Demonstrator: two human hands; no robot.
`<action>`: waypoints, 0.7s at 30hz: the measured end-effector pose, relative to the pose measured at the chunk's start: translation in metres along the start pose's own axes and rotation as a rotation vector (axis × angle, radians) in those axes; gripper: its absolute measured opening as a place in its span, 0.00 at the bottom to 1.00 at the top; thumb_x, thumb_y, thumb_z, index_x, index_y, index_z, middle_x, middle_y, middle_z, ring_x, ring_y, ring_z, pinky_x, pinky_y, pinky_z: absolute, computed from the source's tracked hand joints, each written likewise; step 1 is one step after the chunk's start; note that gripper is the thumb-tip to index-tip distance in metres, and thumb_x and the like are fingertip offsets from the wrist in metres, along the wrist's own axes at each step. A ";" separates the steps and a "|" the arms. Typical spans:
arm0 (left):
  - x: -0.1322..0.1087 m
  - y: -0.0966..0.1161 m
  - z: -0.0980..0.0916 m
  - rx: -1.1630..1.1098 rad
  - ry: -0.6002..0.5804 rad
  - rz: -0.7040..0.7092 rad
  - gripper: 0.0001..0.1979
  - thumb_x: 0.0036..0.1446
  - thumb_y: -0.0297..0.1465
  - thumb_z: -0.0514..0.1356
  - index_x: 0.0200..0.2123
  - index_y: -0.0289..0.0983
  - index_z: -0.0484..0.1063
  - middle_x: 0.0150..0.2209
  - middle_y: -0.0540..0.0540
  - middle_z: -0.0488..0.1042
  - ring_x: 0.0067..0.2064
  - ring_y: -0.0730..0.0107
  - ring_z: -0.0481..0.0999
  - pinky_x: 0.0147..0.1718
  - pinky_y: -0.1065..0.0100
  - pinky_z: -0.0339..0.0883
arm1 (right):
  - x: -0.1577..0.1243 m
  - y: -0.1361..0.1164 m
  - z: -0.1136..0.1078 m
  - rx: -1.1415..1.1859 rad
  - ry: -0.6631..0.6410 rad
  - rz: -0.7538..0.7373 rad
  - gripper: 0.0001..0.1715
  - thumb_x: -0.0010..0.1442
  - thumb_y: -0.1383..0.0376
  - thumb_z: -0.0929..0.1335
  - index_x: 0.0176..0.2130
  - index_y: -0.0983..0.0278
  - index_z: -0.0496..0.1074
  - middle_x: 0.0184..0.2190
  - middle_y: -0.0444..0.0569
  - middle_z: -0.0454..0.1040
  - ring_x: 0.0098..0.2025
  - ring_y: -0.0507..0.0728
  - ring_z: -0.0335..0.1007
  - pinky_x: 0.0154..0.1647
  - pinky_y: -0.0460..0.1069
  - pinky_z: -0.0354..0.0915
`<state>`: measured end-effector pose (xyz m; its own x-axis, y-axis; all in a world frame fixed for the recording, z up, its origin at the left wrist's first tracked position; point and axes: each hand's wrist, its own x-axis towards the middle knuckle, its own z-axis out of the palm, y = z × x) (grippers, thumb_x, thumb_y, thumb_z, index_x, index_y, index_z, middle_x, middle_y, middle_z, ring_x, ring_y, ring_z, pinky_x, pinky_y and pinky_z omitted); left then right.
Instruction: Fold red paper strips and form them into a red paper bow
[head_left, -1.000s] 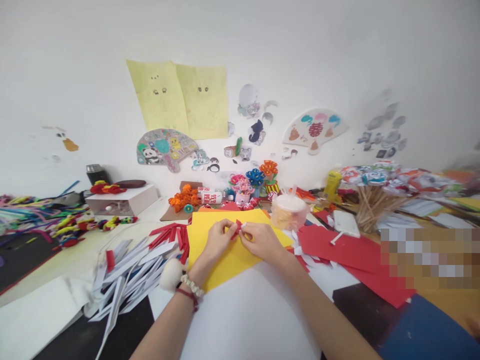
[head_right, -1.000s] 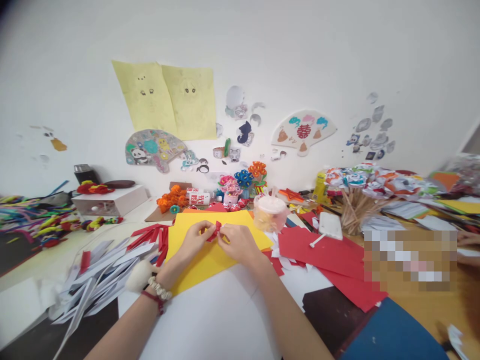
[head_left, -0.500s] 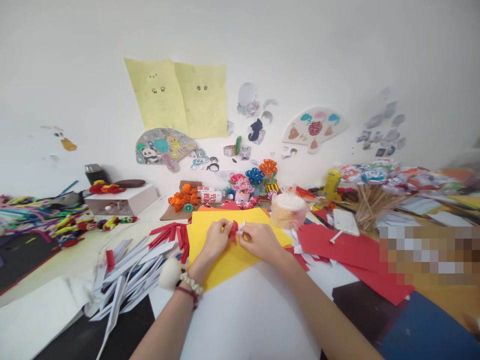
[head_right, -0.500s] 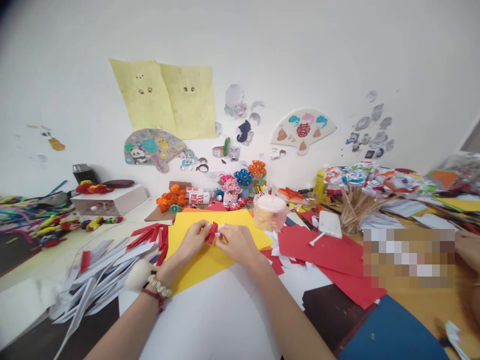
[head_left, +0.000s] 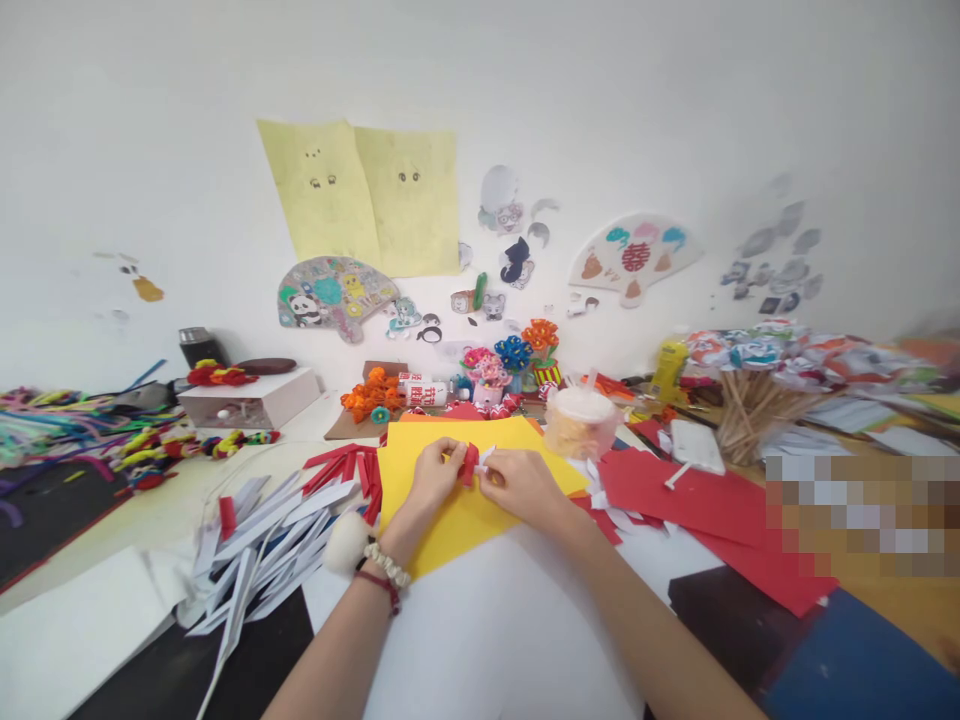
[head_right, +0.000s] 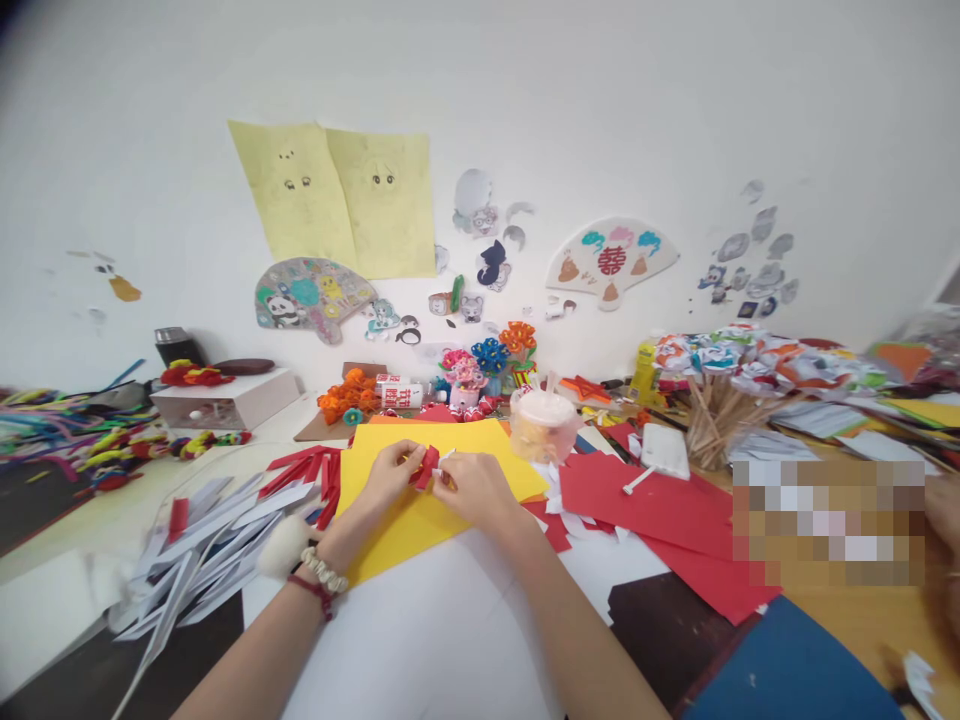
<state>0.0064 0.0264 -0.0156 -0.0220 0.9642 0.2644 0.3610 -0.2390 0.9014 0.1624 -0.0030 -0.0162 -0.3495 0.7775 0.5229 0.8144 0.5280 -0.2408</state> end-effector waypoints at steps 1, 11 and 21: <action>0.000 0.000 -0.001 0.007 -0.010 0.010 0.12 0.47 0.40 0.58 0.23 0.36 0.71 0.24 0.47 0.74 0.27 0.69 0.71 0.29 0.69 0.62 | 0.000 0.000 0.000 -0.004 -0.001 0.003 0.12 0.56 0.68 0.64 0.22 0.64 0.67 0.22 0.45 0.71 0.24 0.50 0.60 0.26 0.47 0.45; -0.002 -0.001 0.003 0.062 0.000 0.082 0.14 0.50 0.41 0.56 0.26 0.36 0.70 0.25 0.46 0.75 0.27 0.69 0.72 0.27 0.69 0.62 | 0.001 -0.001 0.000 0.006 -0.036 0.022 0.13 0.56 0.68 0.65 0.21 0.64 0.67 0.21 0.45 0.71 0.24 0.50 0.61 0.27 0.47 0.48; -0.006 0.011 -0.022 0.296 -0.137 0.361 0.09 0.51 0.29 0.59 0.37 0.40 0.74 0.40 0.47 0.76 0.41 0.64 0.71 0.41 0.64 0.61 | 0.003 0.014 0.002 0.021 0.011 0.164 0.11 0.60 0.67 0.62 0.28 0.63 0.70 0.28 0.47 0.75 0.30 0.52 0.67 0.28 0.46 0.50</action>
<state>-0.0097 0.0160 0.0000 0.2692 0.8366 0.4770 0.5727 -0.5373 0.6191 0.1715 0.0071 -0.0203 -0.2078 0.8499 0.4842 0.8500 0.4018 -0.3406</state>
